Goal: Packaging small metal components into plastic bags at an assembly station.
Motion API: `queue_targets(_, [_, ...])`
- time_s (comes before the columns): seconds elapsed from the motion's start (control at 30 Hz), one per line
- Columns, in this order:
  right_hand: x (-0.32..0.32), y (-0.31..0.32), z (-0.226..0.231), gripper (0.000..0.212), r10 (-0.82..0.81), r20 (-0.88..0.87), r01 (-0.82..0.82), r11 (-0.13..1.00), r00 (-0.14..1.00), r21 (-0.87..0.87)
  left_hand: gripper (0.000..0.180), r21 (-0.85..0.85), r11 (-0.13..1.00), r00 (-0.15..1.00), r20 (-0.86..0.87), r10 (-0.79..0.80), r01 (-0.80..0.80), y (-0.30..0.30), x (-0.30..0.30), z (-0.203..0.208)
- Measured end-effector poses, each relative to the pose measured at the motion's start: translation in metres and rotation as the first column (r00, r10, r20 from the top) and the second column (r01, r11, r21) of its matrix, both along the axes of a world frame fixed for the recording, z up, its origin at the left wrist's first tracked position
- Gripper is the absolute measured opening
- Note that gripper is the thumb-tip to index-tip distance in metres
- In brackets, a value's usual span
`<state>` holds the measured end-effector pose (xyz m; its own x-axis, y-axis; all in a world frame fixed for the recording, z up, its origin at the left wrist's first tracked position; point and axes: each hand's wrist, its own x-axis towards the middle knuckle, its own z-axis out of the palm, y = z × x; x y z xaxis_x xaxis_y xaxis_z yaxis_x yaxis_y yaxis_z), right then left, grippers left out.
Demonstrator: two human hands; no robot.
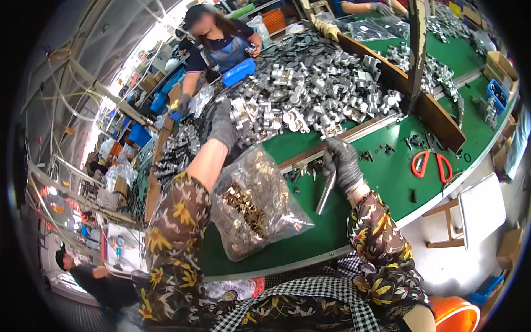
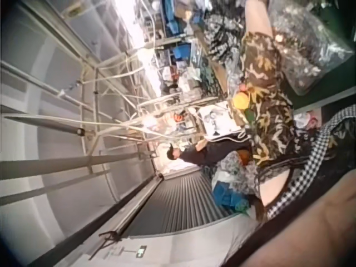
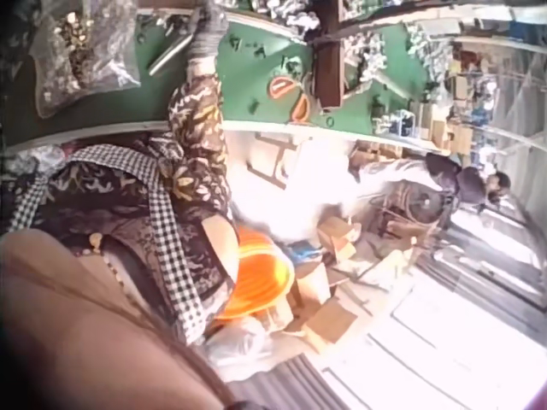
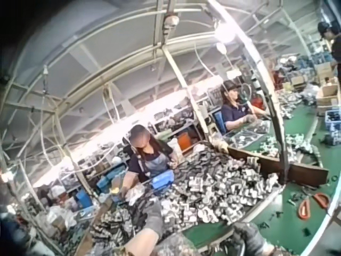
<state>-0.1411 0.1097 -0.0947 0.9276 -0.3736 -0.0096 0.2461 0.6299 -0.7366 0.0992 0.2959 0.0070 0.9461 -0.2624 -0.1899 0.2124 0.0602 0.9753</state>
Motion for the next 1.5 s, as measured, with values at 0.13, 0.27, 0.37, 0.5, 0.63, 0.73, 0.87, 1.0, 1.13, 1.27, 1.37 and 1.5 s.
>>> queue_targets(0.13, [0.013,0.01,-0.002,0.026,0.091,-0.014,-0.09,0.996,0.996,0.024,0.055,0.231,0.956,0.934,0.343,0.094,-0.181,-0.014,0.091,-0.021])
queue_targets(0.27, [0.033,0.03,-0.007,0.027,0.161,-0.038,-0.16,0.987,0.986,0.028,0.047,0.709,0.564,0.699,0.652,-0.293,-0.424,0.039,0.121,-0.026])
queue_targets(0.37, [0.029,0.001,-0.036,0.022,0.081,0.007,-0.081,0.974,0.997,0.211,0.045,0.754,0.61,0.7,0.572,-0.427,-0.244,0.037,0.061,0.028])
queue_targets(0.5, [0.015,-0.004,0.005,0.025,-0.043,-0.13,0.053,0.995,0.991,0.079,0.04,0.856,0.5,0.682,0.444,-0.582,-0.131,0.152,0.01,0.096])
queue_targets(0.63, [0.035,0.02,-0.014,0.027,0.105,-0.011,-0.104,0.991,0.994,0.087,0.051,0.906,0.225,0.877,0.41,-0.25,-0.36,0.364,-0.111,0.094])
queue_targets(0.73, [0.038,-0.003,-0.04,0.026,0.241,-0.018,-0.235,0.96,0.97,0.151,0.052,0.92,0.251,0.925,0.345,-0.157,-0.301,0.455,-0.19,0.005])
queue_targets(0.87, [0.031,-0.04,-0.048,0.026,0.236,0.0,-0.235,0.967,0.972,0.096,0.061,0.971,-0.045,0.967,0.236,0.097,-0.233,0.488,-0.256,-0.101])
queue_targets(1.0, [0.033,-0.057,-0.056,0.024,0.262,0.05,-0.262,0.965,0.964,-0.004,0.069,0.976,-0.041,0.931,0.217,0.294,-0.214,0.46,-0.279,-0.115])
queue_targets(1.13, [0.036,-0.03,-0.024,0.028,0.277,0.001,-0.277,0.96,0.961,-0.047,0.066,0.918,0.001,0.91,0.392,0.136,-0.396,0.431,-0.241,-0.136])
queue_targets(1.27, [0.02,0.026,0.015,0.029,0.093,-0.105,-0.109,0.982,0.99,-0.153,0.058,0.813,0.32,0.866,0.497,0.054,-0.487,0.368,-0.165,-0.127])
queue_targets(1.37, [0.006,0.026,0.016,0.029,0.149,-0.027,-0.15,0.928,0.988,-0.341,0.049,0.75,0.301,0.765,0.638,-0.091,-0.59,0.32,-0.093,-0.117])
queue_targets(1.5, [-0.016,0.073,0.034,0.038,-0.042,0.046,0.063,0.708,0.998,-0.703,0.046,0.757,0.476,0.867,0.497,0.023,-0.447,0.311,-0.005,-0.164])
